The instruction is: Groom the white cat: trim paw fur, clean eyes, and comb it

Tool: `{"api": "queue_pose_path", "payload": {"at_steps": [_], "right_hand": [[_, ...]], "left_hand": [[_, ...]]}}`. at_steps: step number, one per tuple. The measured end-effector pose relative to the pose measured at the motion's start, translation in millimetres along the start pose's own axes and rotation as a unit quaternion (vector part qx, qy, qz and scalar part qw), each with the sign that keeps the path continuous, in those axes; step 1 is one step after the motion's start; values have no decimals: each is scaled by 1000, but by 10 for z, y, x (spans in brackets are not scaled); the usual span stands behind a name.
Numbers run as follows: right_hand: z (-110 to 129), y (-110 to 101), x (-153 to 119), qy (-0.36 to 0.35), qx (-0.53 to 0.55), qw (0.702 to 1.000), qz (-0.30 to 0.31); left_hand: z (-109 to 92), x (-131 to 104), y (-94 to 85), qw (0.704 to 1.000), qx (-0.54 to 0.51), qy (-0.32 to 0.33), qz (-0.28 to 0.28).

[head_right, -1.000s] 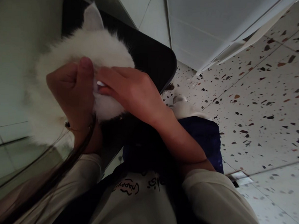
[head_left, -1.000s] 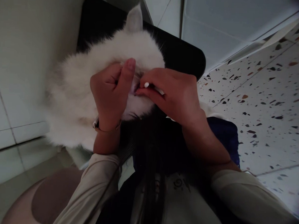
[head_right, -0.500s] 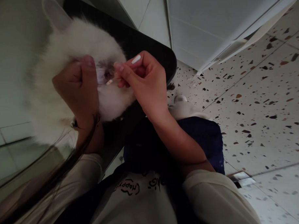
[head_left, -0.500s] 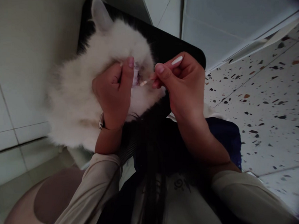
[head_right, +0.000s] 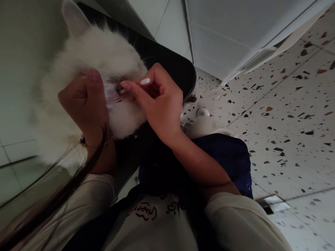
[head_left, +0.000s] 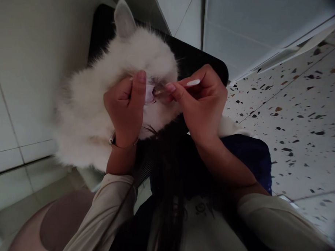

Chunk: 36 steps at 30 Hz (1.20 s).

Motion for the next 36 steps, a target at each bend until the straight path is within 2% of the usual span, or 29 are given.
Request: {"api": "queue_pose_path", "payload": {"at_steps": [2,6,8,10,12,14,16,19,24,26,29,33,36], "right_hand": [[59,-5,-37,-38,-67,997,3],[44,93,-103,-85,-173,979,61],[-28,147,-101,-73,-125,986,80],[-176,167,-62,-3,-21,997,75],[-352,158,-19,92,57,993,51],[-431,104,28,139,81,987,20],[-387,45,80,133,89,987,7],[-231,-4,120,110,104,988,15],[-2,-64,124,87,91,992,22],[38,-83,123,83,82,993,27],[62,-125,128,78,80,993,25],[87,-149,143,66,102,992,27],[101,-180,158,60,102,993,18]], "left_hand": [[-11,-15,26,1000,-4,7,11],[-12,-32,41,999,48,11,9],[21,-18,5,997,73,-1,-9],[61,2,-36,996,86,-16,-22],[97,17,-31,994,109,-29,0],[118,14,-18,990,137,-37,25],[121,-3,-8,987,151,-42,44],[90,-19,-42,988,146,-38,42],[60,98,-272,990,137,-36,-24],[164,205,-297,989,126,-80,-5],[366,385,-232,984,102,-139,54],[545,596,-112,979,82,-138,123],[579,693,-116,979,92,-118,141]]}}
Point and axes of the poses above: each hand's wrist, its own x-axis towards the middle knuckle, its own y-axis out of the palm, z = x × y, the point moved 8 cm from there along x, towards the middle knuckle, and after that the axes turned 3 degrees about -y, right-handed, at the moved point
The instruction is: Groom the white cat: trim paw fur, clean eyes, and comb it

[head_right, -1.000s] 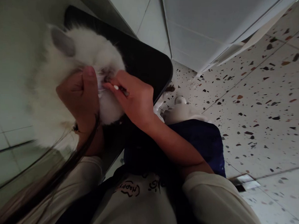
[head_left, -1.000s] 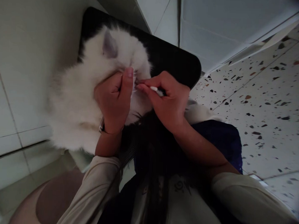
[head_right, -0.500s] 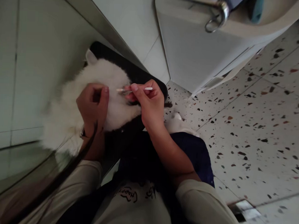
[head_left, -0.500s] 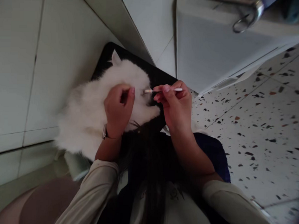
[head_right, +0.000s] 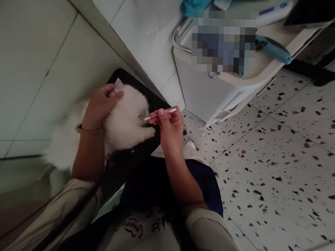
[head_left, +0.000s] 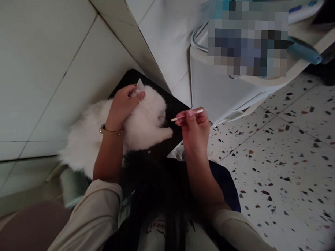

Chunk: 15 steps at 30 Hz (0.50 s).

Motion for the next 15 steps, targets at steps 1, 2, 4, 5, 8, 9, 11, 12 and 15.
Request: {"api": "queue_pose_path", "payload": {"at_steps": [1,2,4,5,8,9,11,12,15], "right_hand": [[7,-17,6,-1,2,1000,-4],[15,-36,13,0,6,1000,-8],[26,-70,38,9,14,1000,-6],[35,-84,56,16,16,1000,-1],[96,-131,144,25,7,1000,13],[130,-146,185,21,2,1000,17],[193,-161,280,15,-11,999,33],[213,-154,333,16,-21,998,49],[222,-80,515,32,-75,990,118]], "left_hand": [[-21,13,-17,1000,9,13,4],[-57,18,-37,999,17,32,9],[-158,6,-83,996,27,80,14],[-209,-7,-101,994,28,102,20],[-269,-36,-105,992,34,109,60],[-258,-40,-94,992,38,93,75],[-226,-44,-83,993,40,56,93],[-215,-47,-81,994,37,42,94],[-209,-58,-72,996,38,19,80]]}}
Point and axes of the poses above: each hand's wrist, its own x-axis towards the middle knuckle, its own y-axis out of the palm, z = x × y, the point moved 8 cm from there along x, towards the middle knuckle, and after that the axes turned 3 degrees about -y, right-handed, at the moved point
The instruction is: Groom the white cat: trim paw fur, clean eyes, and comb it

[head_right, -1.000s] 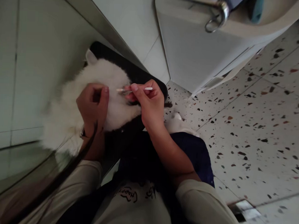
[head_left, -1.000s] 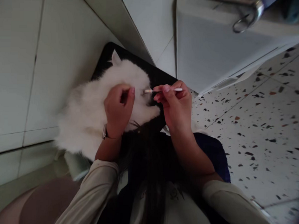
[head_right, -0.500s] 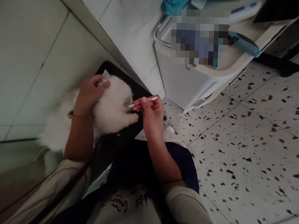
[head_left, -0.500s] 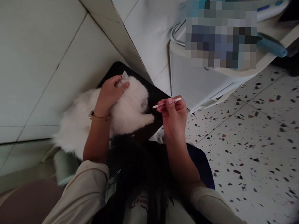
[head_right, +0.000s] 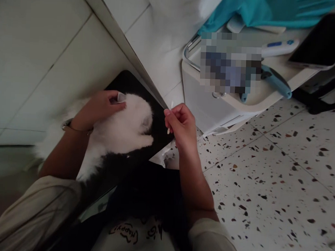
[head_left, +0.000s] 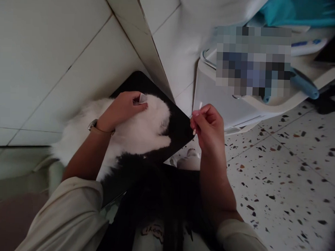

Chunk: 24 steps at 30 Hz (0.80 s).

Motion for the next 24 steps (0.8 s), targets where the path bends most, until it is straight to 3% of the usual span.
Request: {"api": "queue_pose_path", "payload": {"at_steps": [3,7,10,15,19,24], "right_hand": [[-7,145,251,22,-62,994,91],[21,504,649,23,-105,977,185],[-8,847,886,10,-108,958,265],[-375,1211,950,58,-118,898,419],[-442,1133,809,86,-165,881,435],[73,687,517,66,-198,918,337]], "left_hand": [[-1,-15,27,999,40,-19,-25],[-44,-46,93,995,88,-14,-34],[-1,-96,101,997,38,-41,-51],[153,-224,157,983,-87,-134,-86],[117,-281,210,975,-130,-155,-92],[61,-347,237,967,-86,-214,-110]]}}
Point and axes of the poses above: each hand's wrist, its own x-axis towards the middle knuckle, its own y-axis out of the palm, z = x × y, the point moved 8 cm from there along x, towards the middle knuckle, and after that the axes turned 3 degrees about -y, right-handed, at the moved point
